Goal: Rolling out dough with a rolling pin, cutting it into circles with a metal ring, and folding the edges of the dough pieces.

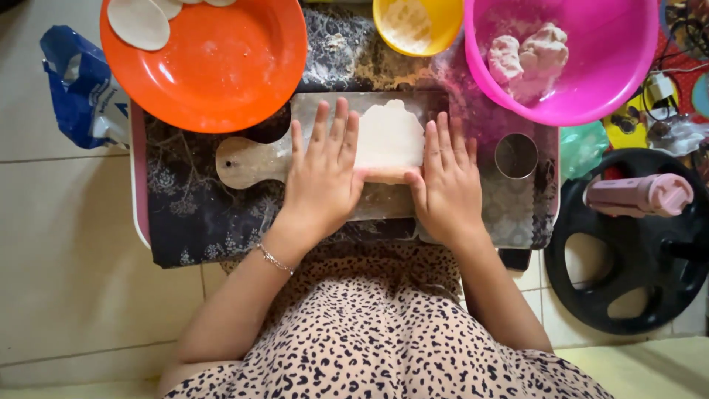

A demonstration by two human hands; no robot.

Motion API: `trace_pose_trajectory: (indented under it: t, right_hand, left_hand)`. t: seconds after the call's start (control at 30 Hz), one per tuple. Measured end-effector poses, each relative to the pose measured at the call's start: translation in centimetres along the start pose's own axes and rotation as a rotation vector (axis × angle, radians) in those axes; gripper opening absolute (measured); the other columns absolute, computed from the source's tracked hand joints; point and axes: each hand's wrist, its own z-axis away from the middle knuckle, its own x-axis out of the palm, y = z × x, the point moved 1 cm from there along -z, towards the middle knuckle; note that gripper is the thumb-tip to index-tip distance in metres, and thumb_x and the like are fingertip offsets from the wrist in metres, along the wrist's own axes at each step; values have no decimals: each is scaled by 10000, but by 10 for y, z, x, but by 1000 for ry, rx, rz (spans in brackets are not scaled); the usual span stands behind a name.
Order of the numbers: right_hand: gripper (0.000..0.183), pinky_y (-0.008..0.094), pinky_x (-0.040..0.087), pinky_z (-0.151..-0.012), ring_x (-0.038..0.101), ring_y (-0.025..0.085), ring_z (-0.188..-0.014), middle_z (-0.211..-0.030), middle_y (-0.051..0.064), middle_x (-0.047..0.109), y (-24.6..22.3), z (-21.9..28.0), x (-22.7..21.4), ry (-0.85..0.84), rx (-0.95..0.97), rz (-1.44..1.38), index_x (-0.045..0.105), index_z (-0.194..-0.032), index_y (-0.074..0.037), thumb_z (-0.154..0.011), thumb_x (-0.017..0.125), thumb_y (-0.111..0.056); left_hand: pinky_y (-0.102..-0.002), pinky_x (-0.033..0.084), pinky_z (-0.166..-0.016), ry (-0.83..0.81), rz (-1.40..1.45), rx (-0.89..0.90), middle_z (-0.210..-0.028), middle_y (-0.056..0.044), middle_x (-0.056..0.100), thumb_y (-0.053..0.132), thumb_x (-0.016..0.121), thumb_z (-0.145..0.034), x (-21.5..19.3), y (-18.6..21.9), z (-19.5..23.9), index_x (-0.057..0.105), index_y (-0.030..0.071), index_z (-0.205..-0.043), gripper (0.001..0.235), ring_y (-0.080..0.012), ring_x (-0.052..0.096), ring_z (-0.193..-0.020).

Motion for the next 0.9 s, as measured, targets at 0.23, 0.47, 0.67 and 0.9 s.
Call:
trace_pose_trajectory:
  t: [0.23, 0.47, 0.67, 0.9]
  right_hand:
    - [720, 610, 218, -1196, 239, 400, -1540, -1656, 228, 327, 25, -44, 17, -13, 22, 34, 310, -1617, 0, -1102, 325, -503]
    - [749, 615, 233, -1182, 297, 401, -1517, -1629, 226, 383, 18, -34, 12, -38, 46, 32, 331, -1614, -22, -1078, 350, -544]
    - [748, 617, 275, -1163, 321, 441, -1507, -1637, 232, 371, -9, 12, -1, 110, -31, 27, 353, -1596, 7, -1058, 387, -511]
    - [763, 635, 209, -1176, 332, 432, -1495, -1587, 271, 433, 20, -55, 13, -23, 71, 38, 328, -1615, -6, -1091, 359, -559]
  left_hand:
    - [-721, -12, -1185, 98, -17, 0, -1711, -187, 25, 456, 415, -1051, 13, -23, -44, 99, 45, -1641, 785, -378, -3, -1577]
    - [-759, -47, -1145, 49, -25, -22, -1708, -189, 58, 463, 425, -1021, 6, -13, -34, 135, 20, -1629, 806, -355, 17, -1576]
    - [-754, -95, -1135, 10, -35, -13, -1716, -118, 26, 501, 299, -1042, 9, 7, 16, 134, 80, -1631, 742, -337, -86, -1564]
    - [-796, -43, -1130, 74, -42, -28, -1705, -179, 35, 497, 356, -1059, 15, -24, -47, 143, 41, -1630, 761, -386, -19, -1566]
